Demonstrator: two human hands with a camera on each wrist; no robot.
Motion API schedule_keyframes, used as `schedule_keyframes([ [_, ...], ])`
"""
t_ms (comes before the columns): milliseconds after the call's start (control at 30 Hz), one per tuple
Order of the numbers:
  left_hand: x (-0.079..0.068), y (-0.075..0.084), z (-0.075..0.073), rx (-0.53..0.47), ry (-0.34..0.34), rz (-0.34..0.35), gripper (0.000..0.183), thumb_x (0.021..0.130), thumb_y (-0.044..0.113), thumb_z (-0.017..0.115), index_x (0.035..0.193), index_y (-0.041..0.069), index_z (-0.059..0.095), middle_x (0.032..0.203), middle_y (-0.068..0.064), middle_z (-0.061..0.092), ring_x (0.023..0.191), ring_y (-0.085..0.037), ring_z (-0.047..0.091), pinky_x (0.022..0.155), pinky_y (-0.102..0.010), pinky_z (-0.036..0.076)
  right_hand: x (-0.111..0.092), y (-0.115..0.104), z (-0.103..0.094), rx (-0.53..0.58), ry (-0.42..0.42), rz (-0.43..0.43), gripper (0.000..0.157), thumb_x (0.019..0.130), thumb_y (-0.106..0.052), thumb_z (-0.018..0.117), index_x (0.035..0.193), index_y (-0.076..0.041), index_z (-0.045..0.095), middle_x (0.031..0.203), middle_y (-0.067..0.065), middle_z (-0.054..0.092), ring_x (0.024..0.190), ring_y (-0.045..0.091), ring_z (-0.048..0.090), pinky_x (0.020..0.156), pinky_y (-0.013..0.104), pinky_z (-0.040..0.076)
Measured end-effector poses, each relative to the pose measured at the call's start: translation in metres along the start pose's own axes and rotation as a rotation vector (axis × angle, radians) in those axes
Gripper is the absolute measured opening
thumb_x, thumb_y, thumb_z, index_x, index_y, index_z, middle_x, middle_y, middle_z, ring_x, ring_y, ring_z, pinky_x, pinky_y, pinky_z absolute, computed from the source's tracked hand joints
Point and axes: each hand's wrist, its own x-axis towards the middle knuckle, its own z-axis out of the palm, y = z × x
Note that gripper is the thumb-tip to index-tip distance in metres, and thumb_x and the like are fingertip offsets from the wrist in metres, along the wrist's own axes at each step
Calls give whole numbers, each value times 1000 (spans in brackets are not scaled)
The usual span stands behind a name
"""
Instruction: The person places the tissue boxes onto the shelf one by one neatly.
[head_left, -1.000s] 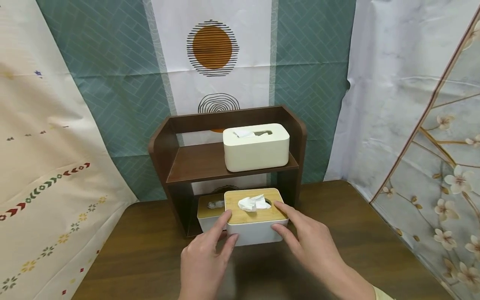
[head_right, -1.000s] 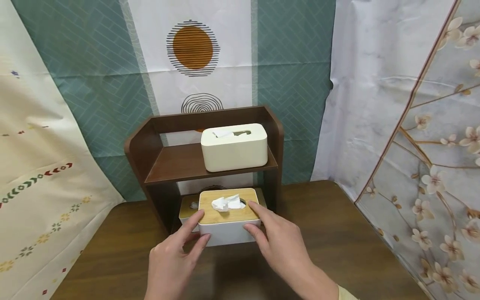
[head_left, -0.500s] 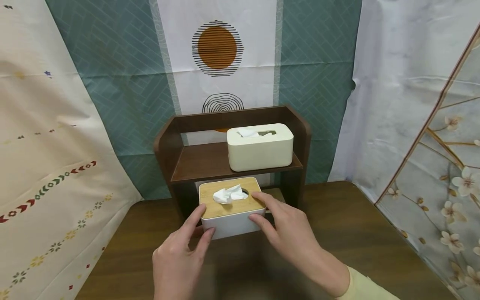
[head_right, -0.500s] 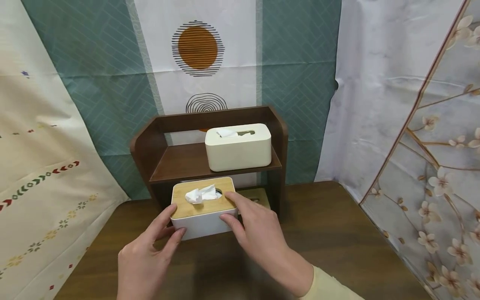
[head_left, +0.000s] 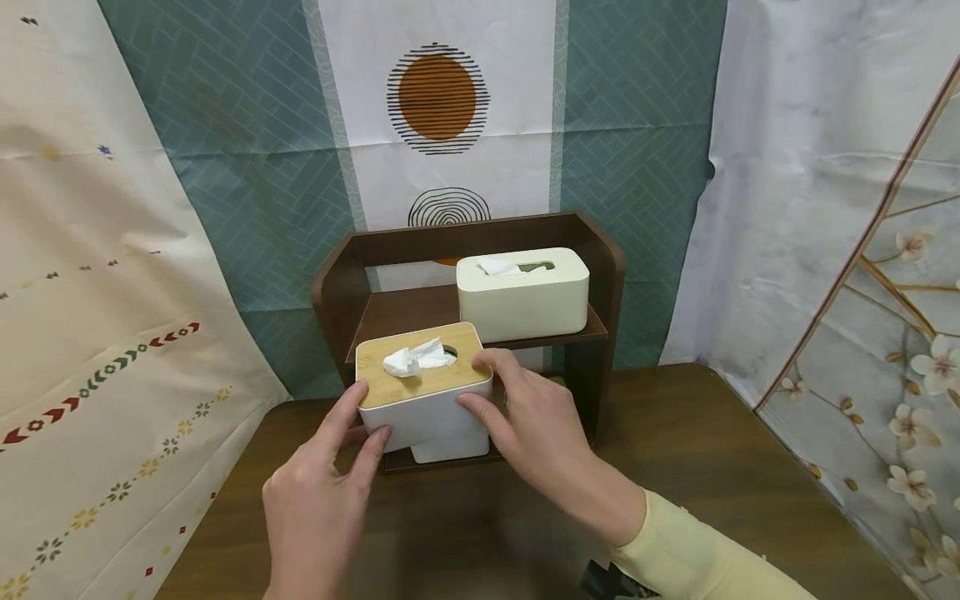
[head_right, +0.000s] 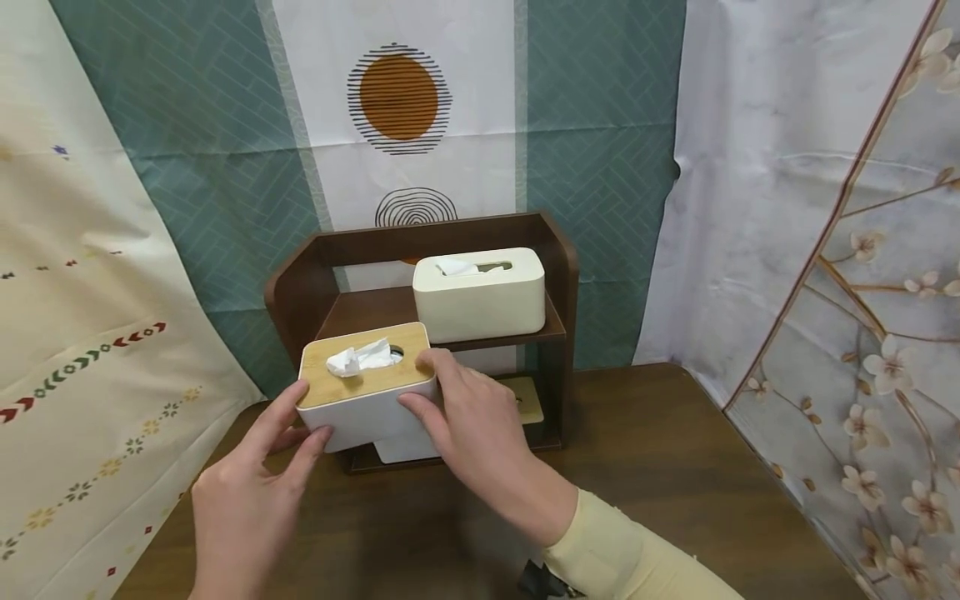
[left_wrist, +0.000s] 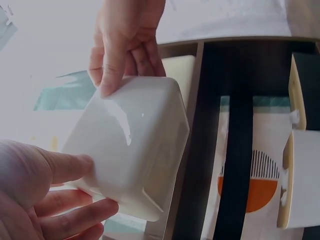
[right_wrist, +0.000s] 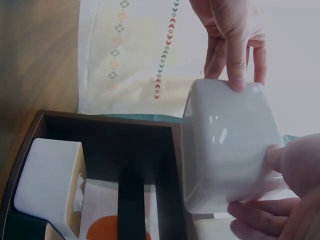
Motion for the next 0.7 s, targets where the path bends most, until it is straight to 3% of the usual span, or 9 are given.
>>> schedule_keyframes([
  [200, 10, -9, 1, 8, -6, -36, 69, 86, 9, 96, 149, 20, 71, 92, -11, 83, 68, -29, 74, 52, -42, 42, 18, 0, 16, 16, 79, -47, 43, 99, -37, 85, 132, -15, 68, 111, 3, 83, 81, 17, 79, 63, 33, 59],
  [400, 21, -15, 12, -10, -32, -107, 67, 93, 12, 92, 154, 19, 67, 95, -15, 83, 82, -35, 77, 61, -49, 48, 32, 0, 26, 44, 107, -22, 43, 99, -35, 85, 134, -14, 72, 126, 4, 81, 98, 21, 82, 68, 34, 61],
  [533, 26, -18, 17, -3, -42, -147, 66, 95, 13, 90, 155, 20, 65, 99, -17, 83, 85, -36, 78, 65, -52, 50, 38, -2, 33, 42, 126, -21, 41, 99, -36, 85, 133, -14, 74, 126, 3, 81, 105, 19, 80, 69, 33, 61],
  [700, 35, -23, 18, -28, -32, -156, 66, 97, 14, 89, 157, 19, 63, 104, -18, 83, 89, -39, 78, 68, -57, 50, 47, -4, 36, 21, 140, -24, 42, 101, -38, 83, 135, -15, 75, 119, 0, 82, 99, 14, 79, 62, 30, 55],
])
